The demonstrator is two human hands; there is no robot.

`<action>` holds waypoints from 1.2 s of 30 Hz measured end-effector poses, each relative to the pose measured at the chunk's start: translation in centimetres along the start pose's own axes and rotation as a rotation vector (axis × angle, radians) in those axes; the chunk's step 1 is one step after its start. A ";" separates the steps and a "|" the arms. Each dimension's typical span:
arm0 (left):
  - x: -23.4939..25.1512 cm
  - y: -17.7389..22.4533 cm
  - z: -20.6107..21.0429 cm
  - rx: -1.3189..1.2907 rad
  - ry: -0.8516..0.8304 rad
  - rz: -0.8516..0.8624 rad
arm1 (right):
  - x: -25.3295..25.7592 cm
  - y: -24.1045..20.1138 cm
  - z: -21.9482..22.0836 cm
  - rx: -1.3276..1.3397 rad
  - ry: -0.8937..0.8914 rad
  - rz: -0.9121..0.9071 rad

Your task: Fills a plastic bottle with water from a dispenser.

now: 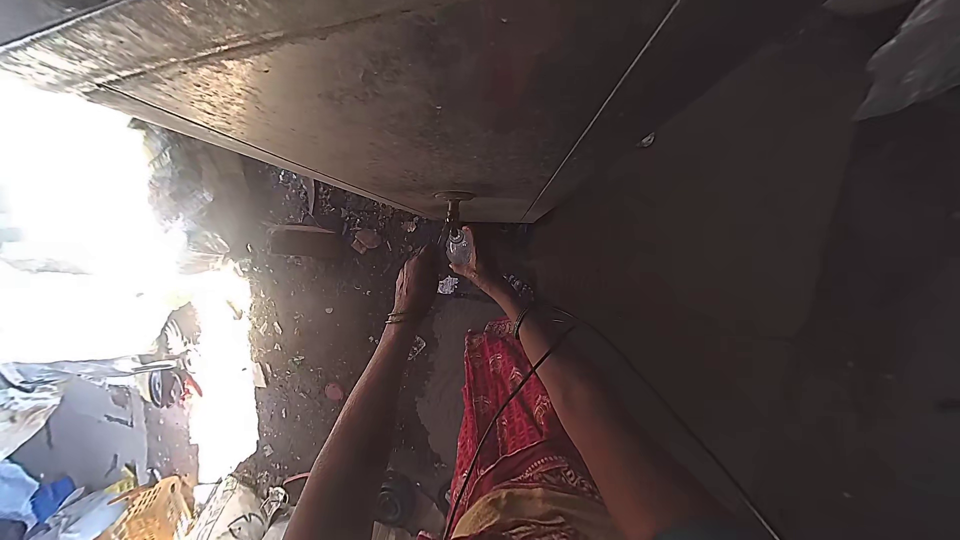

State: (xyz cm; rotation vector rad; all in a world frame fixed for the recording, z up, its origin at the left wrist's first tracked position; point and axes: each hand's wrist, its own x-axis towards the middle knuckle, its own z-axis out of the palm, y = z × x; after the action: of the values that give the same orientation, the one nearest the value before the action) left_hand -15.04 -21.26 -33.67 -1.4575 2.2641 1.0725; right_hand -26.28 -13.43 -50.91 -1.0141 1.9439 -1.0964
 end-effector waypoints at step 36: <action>0.1 -0.4 0.2 0.009 0.021 0.042 | 0.3 0.5 0.5 0.014 -0.015 0.009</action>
State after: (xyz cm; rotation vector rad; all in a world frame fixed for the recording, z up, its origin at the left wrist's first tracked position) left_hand -14.79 -21.27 -33.99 -1.4307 2.3211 1.0625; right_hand -26.17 -13.73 -51.58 -1.0028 1.9246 -1.0926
